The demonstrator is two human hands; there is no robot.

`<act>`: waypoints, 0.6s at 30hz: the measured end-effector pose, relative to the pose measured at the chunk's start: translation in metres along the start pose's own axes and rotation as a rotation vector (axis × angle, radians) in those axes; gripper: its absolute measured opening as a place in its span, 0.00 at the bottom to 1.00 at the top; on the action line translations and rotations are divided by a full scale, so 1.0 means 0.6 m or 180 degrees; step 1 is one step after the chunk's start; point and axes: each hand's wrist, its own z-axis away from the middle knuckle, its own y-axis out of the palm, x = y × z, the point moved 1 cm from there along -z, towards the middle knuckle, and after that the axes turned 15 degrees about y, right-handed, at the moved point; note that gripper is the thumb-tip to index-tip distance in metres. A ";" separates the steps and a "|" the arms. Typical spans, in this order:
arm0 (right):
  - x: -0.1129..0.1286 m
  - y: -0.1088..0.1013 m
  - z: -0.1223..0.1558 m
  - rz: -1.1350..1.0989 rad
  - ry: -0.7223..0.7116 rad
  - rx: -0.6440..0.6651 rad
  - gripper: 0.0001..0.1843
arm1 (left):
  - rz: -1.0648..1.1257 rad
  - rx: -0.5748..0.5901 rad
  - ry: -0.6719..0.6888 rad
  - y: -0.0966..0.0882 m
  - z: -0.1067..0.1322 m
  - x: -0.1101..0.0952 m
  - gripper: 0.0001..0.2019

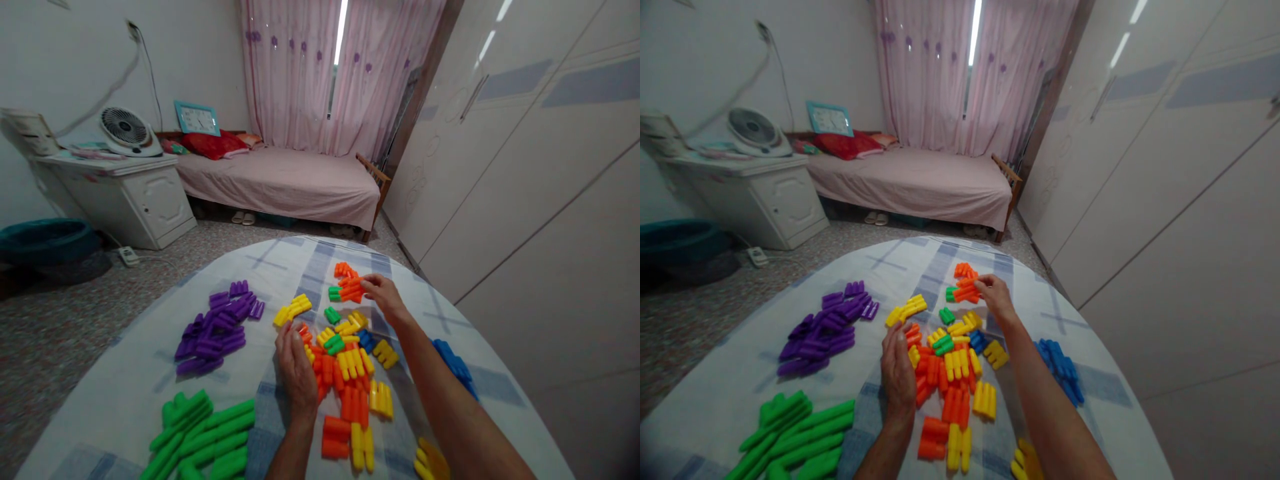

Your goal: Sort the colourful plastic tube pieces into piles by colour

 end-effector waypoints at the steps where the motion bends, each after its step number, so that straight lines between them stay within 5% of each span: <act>1: -0.009 -0.011 -0.011 -0.0077 0.0122 -0.0188 0.17 | -0.0003 -0.0017 -0.0004 0.000 0.000 -0.001 0.21; 6: -0.048 -0.038 -0.047 -0.0034 0.0570 -0.0862 0.16 | -0.0016 -0.0056 -0.0062 0.001 0.000 -0.004 0.21; 12: -0.053 -0.036 -0.040 0.0691 0.0440 -0.1308 0.17 | 0.0005 -0.0036 -0.0071 0.003 0.001 0.000 0.21; 18: -0.005 0.040 0.010 0.1500 -0.0380 -0.0677 0.15 | -0.0030 0.0011 0.0030 0.003 0.001 0.003 0.21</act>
